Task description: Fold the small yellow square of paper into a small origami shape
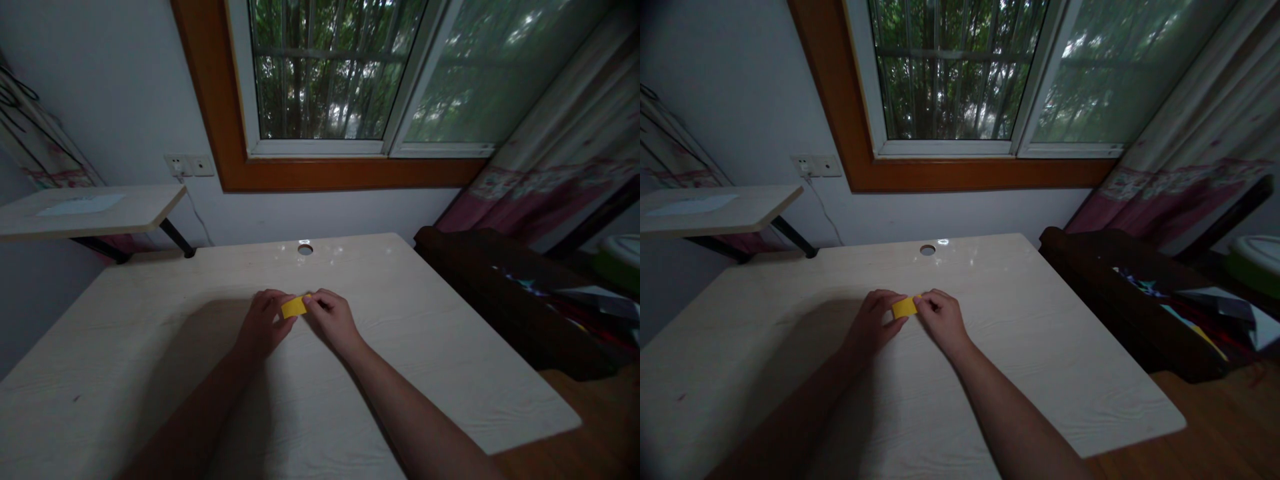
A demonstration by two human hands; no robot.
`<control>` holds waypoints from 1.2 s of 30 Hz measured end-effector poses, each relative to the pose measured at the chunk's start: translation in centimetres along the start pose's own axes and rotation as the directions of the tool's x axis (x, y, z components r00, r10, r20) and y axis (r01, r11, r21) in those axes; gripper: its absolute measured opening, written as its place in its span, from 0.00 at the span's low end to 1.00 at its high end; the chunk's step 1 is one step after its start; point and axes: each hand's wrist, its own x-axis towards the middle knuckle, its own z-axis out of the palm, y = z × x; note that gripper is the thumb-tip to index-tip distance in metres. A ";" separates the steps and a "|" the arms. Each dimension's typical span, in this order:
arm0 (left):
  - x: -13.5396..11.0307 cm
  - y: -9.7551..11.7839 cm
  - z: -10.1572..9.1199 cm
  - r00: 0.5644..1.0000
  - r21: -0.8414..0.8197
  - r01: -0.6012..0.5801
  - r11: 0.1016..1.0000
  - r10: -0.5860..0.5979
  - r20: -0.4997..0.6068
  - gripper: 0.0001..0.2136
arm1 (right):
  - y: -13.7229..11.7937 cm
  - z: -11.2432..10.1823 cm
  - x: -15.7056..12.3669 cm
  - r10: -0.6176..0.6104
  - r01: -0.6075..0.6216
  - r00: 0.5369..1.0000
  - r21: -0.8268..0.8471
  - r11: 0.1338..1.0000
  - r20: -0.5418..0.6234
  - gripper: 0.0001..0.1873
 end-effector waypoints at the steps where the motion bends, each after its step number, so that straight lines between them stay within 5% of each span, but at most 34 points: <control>1: 0.0 0.0 0.0 1.000 0.004 0.002 1.000 -0.002 0.000 0.18 | 0.0 0.0 0.0 -0.006 0.006 1.000 0.000 1.000 0.001 0.13; 36: -0.2 0.1 0.2 0.998 -0.048 0.063 0.997 -0.063 0.004 0.18 | -0.5 -0.2 0.1 -0.029 0.028 0.999 0.029 0.999 0.041 0.13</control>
